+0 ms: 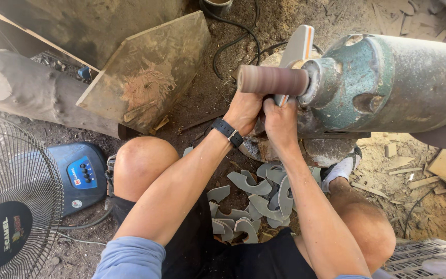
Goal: The person sits on the ground and repeatedly picks up small, curved wooden pieces from a pile. They press each piece against a rotating sanding drum to smooth its edges, then place it back into the pile. The process is repeated for multiple pieces.
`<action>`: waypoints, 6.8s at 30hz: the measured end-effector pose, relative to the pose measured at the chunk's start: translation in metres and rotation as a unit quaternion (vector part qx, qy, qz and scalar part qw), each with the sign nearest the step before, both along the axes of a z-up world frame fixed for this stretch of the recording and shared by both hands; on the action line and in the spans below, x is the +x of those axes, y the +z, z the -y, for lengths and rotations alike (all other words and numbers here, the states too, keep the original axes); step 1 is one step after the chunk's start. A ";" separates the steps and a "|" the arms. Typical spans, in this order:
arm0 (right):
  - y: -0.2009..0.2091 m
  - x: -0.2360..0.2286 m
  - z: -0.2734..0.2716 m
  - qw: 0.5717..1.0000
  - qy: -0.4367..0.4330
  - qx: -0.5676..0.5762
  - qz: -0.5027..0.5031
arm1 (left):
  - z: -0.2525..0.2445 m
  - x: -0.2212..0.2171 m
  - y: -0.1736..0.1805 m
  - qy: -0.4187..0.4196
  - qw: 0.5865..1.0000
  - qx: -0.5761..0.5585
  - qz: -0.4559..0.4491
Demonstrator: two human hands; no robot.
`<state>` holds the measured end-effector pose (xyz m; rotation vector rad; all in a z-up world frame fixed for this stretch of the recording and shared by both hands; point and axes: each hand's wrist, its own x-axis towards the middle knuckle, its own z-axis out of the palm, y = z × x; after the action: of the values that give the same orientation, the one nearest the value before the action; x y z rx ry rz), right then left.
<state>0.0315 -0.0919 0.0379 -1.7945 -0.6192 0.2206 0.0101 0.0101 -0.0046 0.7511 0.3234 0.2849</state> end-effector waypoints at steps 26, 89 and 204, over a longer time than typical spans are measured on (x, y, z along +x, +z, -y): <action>0.033 -0.022 0.018 0.937 -0.014 0.042 -0.346 | 0.019 -0.026 0.011 -0.033 0.997 -0.070 0.012; 0.129 -0.075 0.040 0.935 -0.034 -0.254 0.246 | 0.026 -0.042 0.015 -0.083 0.985 -0.145 0.051; 0.045 -0.028 0.006 0.945 -0.042 0.053 -0.320 | -0.004 -0.019 0.042 0.004 0.997 -0.062 -0.037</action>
<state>0.0032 -0.0976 0.0831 -1.5190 -0.0863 0.6662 -0.0093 0.0136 0.0375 0.6386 0.4104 0.2421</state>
